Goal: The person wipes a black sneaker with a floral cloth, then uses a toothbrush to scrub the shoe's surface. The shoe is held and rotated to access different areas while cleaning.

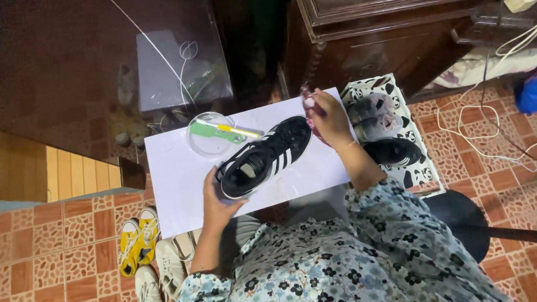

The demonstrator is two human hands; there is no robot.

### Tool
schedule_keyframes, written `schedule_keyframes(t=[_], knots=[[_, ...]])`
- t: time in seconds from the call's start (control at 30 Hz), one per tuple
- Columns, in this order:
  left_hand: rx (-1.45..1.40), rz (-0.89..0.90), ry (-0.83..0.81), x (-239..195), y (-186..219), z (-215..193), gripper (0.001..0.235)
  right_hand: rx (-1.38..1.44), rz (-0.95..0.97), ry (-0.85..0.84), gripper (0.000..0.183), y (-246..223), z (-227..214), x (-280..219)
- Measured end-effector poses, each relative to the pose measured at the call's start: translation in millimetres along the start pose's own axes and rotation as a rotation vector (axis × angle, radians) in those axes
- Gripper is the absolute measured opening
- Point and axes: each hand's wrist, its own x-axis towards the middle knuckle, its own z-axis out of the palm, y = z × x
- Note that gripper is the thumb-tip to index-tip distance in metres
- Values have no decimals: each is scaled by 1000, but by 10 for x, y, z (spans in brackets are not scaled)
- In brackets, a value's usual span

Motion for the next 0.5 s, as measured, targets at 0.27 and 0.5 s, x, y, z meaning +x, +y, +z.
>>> schedule_keyframes(t=[0.27, 0.5], knots=[[194, -152, -7, 52, 298, 225, 86, -231, -35, -135, 37, -149, 530, -331], [212, -41, 16, -40, 4, 248, 86, -42, -63, -54, 36, -374, 257, -631]])
